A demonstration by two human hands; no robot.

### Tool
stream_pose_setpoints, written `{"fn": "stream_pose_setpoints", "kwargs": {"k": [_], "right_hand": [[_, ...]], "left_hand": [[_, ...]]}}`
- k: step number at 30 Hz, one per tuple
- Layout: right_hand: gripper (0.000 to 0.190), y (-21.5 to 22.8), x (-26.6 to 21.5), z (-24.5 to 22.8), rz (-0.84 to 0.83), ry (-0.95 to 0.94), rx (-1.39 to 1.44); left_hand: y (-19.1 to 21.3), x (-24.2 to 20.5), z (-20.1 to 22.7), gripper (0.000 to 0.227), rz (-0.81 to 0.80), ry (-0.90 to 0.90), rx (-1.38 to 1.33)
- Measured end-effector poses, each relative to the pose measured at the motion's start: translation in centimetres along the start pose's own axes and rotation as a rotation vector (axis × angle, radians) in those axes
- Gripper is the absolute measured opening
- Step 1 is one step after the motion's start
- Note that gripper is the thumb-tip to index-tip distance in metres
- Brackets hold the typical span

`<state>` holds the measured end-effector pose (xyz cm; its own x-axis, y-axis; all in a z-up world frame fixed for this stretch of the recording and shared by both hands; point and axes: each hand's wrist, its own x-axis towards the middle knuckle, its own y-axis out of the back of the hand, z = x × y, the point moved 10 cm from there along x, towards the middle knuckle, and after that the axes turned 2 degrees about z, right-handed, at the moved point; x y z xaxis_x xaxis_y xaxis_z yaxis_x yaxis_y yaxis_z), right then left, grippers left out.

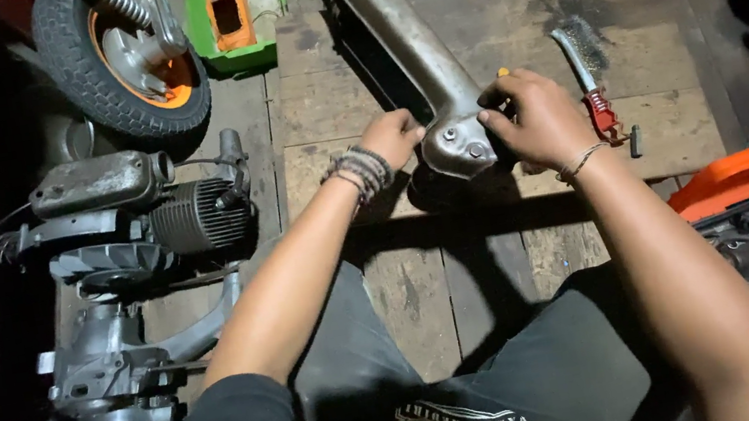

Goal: The person uses a wrench to tighten a bolt on a metal frame part. They then use a file to smooth the surface of the metal part.

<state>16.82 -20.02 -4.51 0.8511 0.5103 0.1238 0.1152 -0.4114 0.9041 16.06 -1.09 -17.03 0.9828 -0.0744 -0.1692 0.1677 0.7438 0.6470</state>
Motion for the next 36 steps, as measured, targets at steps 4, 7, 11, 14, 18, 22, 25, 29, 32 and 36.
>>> {"fn": "stream_pose_setpoints", "kwargs": {"k": [4,7,11,14,18,22,25,29,32,36], "right_hand": [[0.019,0.5,0.0,-0.7,-0.005,0.004,-0.014],[0.021,0.2,0.0,-0.4,0.004,0.002,-0.055],[0.02,0.0,0.1,0.1,0.026,0.013,-0.03],[0.02,-0.2,-0.1,0.0,0.031,0.023,-0.04],[0.02,0.3,-0.1,-0.6,0.038,0.023,-0.032],[0.02,-0.4,0.4,0.6,0.033,-0.008,-0.02],[0.019,-0.9,0.6,0.8,0.058,0.018,-0.016],[0.019,-0.3,0.4,0.5,0.063,0.018,-0.01],[0.019,0.3,0.2,-0.1,0.06,0.029,-0.014],[0.016,-0.6,0.4,0.6,0.065,0.05,-0.002]], "left_hand": [[2.9,-2.0,-1.2,0.031,-0.103,0.066,0.348],[5.4,-2.9,1.1,0.035,-0.024,0.11,0.167],[3.5,-2.2,2.2,0.032,-0.042,0.06,-0.031],[1.7,-1.6,-0.6,0.03,-0.115,0.113,0.166],[5.6,-2.9,1.2,0.044,-0.022,0.214,0.127],[4.4,-2.4,2.7,0.032,0.068,0.075,-0.192],[1.9,-2.4,1.0,0.038,-0.09,0.136,-0.011],[5.3,-2.7,1.8,0.04,-0.007,0.169,0.128],[4.3,-1.4,2.0,0.038,0.066,0.084,-0.115],[1.4,0.7,-1.9,0.03,-0.001,0.096,0.093]]}}
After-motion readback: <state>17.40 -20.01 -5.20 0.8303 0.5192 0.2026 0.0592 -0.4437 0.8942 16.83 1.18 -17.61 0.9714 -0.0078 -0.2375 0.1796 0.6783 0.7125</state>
